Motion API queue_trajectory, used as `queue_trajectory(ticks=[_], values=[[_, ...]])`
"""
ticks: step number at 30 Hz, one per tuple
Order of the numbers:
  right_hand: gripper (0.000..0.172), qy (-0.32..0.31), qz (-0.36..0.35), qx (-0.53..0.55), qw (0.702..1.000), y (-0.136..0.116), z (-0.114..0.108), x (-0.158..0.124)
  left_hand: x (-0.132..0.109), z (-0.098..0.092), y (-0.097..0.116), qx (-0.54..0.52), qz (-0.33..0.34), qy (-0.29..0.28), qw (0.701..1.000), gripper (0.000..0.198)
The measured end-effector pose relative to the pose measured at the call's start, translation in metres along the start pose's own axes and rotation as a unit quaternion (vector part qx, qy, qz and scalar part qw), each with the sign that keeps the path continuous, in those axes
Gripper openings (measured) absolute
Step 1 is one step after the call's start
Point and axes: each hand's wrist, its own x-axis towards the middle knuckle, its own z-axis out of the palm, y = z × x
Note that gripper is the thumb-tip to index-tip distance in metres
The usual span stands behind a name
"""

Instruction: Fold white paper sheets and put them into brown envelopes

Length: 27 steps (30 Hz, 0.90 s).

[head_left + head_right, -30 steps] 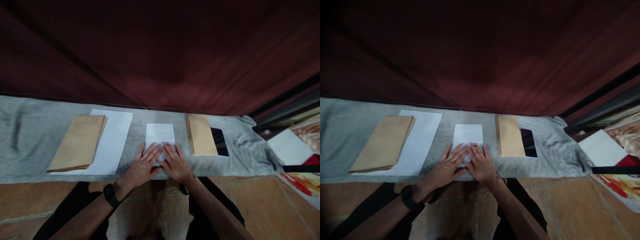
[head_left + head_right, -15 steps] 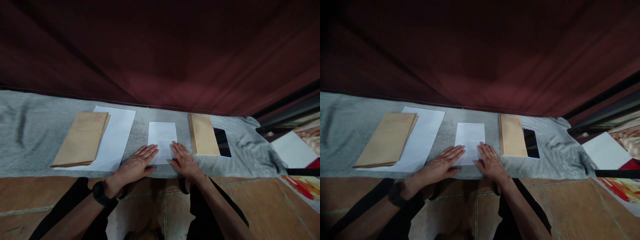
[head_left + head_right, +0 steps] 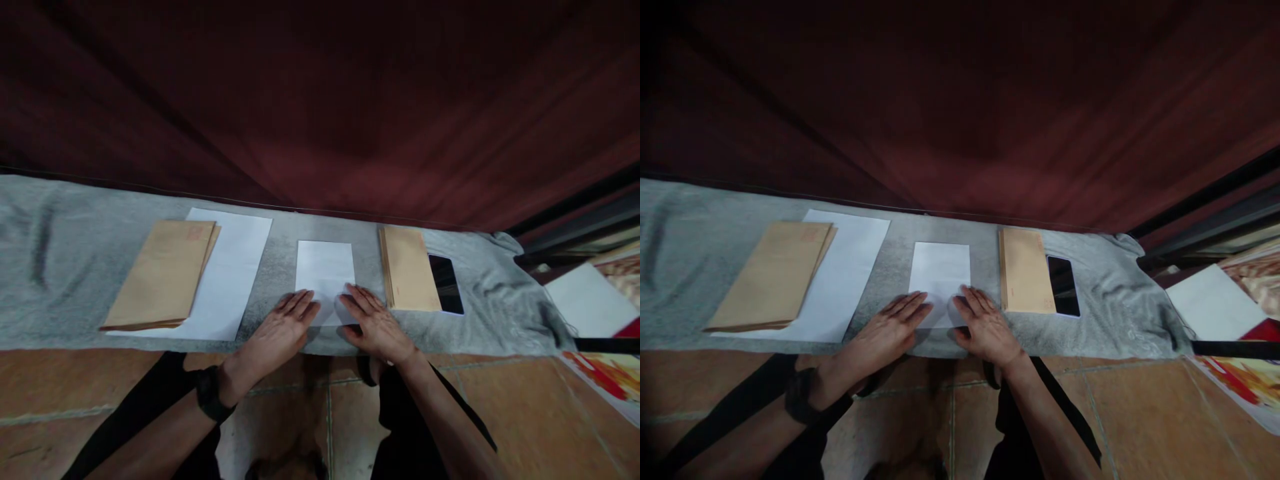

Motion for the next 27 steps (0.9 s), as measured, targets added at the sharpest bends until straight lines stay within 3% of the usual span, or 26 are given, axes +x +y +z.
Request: queue_trajectory(ticks=[3, 7, 11, 14, 18, 24, 27], values=[[0.064, 0.005, 0.000, 0.011, 1.000, 0.002, -0.002, 0.001, 0.004, -0.002, -0.007, -0.041, -0.005, 0.031, 0.999, 0.048], [0.054, 0.008, -0.001, 0.070, 0.998, 0.010, -0.006, 0.004, 0.005, -0.004, -0.023, -0.171, -0.036, 0.049, 0.983, 0.035], [0.034, 0.020, 0.024, 0.194, 0.981, 0.021, -0.012, 0.005, 0.003, -0.012, -0.033, -0.345, -0.116, 0.016, 0.931, 0.037], [0.027, 0.005, 0.091, 0.260, 0.961, 0.021, -0.014, 0.007, 0.004, -0.019, -0.037, -0.420, -0.150, 0.010, 0.895, 0.038], [0.033, 0.007, 0.181, 0.278, 0.943, 0.015, -0.011, 0.015, 0.013, -0.021, -0.040, -0.477, -0.162, 0.026, 0.864, 0.039], [0.035, 0.053, 0.219, 0.280, 0.933, 0.013, -0.005, 0.026, 0.024, -0.009, -0.048, -0.490, -0.200, 0.022, 0.848, 0.038], [0.034, 0.059, 0.244, 0.264, 0.931, 0.015, -0.004, 0.030, 0.032, -0.005, -0.048, -0.493, -0.227, 0.062, 0.838, 0.042]])
